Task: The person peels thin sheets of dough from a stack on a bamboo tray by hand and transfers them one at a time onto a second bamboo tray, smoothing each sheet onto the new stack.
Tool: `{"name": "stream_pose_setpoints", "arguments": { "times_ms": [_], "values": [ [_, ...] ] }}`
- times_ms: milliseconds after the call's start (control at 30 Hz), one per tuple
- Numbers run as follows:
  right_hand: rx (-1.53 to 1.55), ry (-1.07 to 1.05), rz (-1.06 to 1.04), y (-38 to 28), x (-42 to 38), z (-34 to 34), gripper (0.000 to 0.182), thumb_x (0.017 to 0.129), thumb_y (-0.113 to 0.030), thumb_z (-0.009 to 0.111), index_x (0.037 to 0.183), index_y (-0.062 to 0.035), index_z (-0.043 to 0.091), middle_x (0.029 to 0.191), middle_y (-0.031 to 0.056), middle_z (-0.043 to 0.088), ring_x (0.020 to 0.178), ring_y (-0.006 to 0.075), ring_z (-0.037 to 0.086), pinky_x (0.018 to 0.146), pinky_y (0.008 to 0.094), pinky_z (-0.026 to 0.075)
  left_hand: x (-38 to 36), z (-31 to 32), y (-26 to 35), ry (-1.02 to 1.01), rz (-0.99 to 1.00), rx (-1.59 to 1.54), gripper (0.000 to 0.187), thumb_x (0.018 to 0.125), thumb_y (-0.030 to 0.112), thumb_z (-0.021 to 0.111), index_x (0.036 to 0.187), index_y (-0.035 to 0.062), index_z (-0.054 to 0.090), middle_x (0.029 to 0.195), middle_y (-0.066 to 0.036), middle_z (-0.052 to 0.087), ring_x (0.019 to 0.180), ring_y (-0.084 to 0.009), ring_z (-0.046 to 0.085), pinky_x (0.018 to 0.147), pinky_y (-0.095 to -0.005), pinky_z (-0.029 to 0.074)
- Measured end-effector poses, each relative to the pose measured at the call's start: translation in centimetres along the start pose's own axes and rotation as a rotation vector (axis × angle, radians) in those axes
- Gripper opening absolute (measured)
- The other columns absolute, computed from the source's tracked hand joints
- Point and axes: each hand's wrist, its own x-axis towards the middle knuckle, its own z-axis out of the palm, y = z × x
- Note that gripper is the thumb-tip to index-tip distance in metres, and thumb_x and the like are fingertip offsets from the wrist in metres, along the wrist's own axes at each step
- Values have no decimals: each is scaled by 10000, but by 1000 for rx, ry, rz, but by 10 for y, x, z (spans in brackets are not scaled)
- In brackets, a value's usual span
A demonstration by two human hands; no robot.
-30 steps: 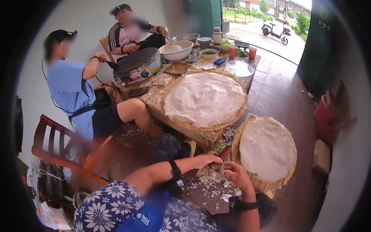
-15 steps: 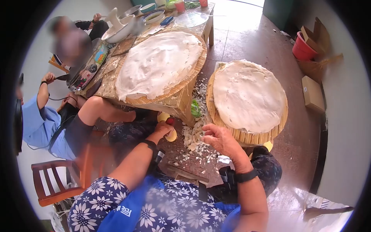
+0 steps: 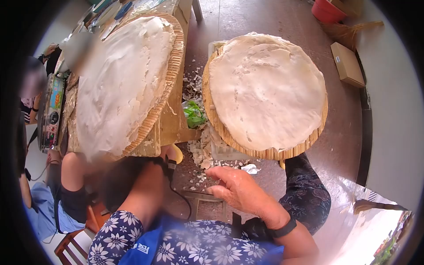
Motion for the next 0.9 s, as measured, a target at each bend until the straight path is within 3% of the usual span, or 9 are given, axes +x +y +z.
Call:
{"name": "stream_pose_setpoints", "arguments": {
  "times_ms": [467,900],
  "values": [
    [43,48,229,14,23,-13,364,807,-122,649,1136,-2,548,911,156,591,761,268,594,685,349,478,67,44,-26,-20,-66,184,220,711,227,718,752,17,668,661,-96,628,502,-207,564,491,-361,458],
    [81,56,350,21,36,-9,349,817,-124,640,1134,-7,551,900,149,590,769,252,589,694,336,479,81,57,-38,-40,-72,280,214,717,228,712,767,24,670,664,-95,631,523,-205,576,509,-357,466]
  ]
}}
